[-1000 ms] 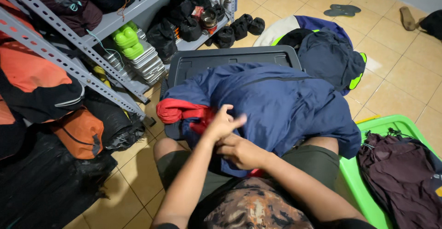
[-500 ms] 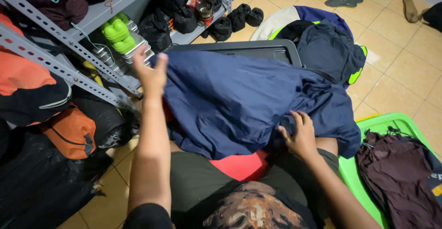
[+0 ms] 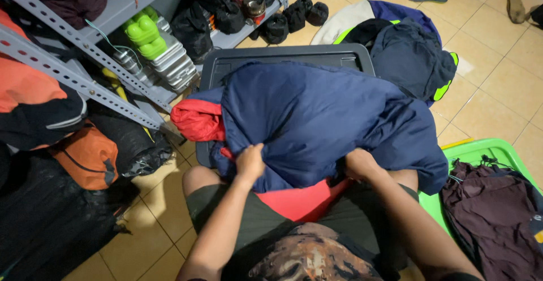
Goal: The person folds a green garment and places it into a red storage bag, then unfolds and spreads out a larger blue and red jacket.
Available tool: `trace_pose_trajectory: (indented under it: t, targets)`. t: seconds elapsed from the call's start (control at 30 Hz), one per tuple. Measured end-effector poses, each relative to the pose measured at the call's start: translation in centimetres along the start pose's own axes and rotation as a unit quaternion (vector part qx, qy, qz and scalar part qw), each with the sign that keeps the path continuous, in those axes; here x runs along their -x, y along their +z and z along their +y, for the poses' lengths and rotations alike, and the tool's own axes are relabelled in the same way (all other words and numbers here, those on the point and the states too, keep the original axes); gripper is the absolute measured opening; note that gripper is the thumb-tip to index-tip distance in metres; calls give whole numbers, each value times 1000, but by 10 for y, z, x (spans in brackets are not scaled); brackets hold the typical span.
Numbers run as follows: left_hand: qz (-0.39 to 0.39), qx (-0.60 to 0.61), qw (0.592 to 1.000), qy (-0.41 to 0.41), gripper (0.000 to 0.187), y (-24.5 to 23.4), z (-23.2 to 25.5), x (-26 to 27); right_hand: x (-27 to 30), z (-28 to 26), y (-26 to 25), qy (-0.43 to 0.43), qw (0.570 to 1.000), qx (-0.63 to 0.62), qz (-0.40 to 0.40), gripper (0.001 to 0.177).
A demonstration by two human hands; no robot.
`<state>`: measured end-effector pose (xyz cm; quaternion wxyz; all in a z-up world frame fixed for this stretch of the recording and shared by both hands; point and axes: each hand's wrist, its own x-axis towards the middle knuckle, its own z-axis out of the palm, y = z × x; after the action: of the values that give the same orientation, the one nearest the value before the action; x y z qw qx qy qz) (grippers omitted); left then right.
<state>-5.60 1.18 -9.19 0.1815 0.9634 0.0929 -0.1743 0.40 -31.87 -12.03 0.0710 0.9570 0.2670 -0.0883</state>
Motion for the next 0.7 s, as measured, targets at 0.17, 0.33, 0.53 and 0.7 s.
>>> trace_pose_trajectory:
  t: [0.17, 0.33, 0.53, 0.7]
  targets:
    - [58, -43, 987, -144, 36, -36, -63, -37, 10, 5, -51, -129, 910, -301, -255, 30]
    - [-79, -79, 983, -147, 40, -7, -91, -46, -21, 28, -153, -46, 886, -428, -173, 25]
    - [-114, -101, 986, -60, 45, -67, -16, 15, -134, 89, -114, 169, 947, -223, 156, 29]
    - [142, 142, 955, 218, 38, -97, 78, 68, -178, 109, -79, 173, 970, -170, -5, 63]
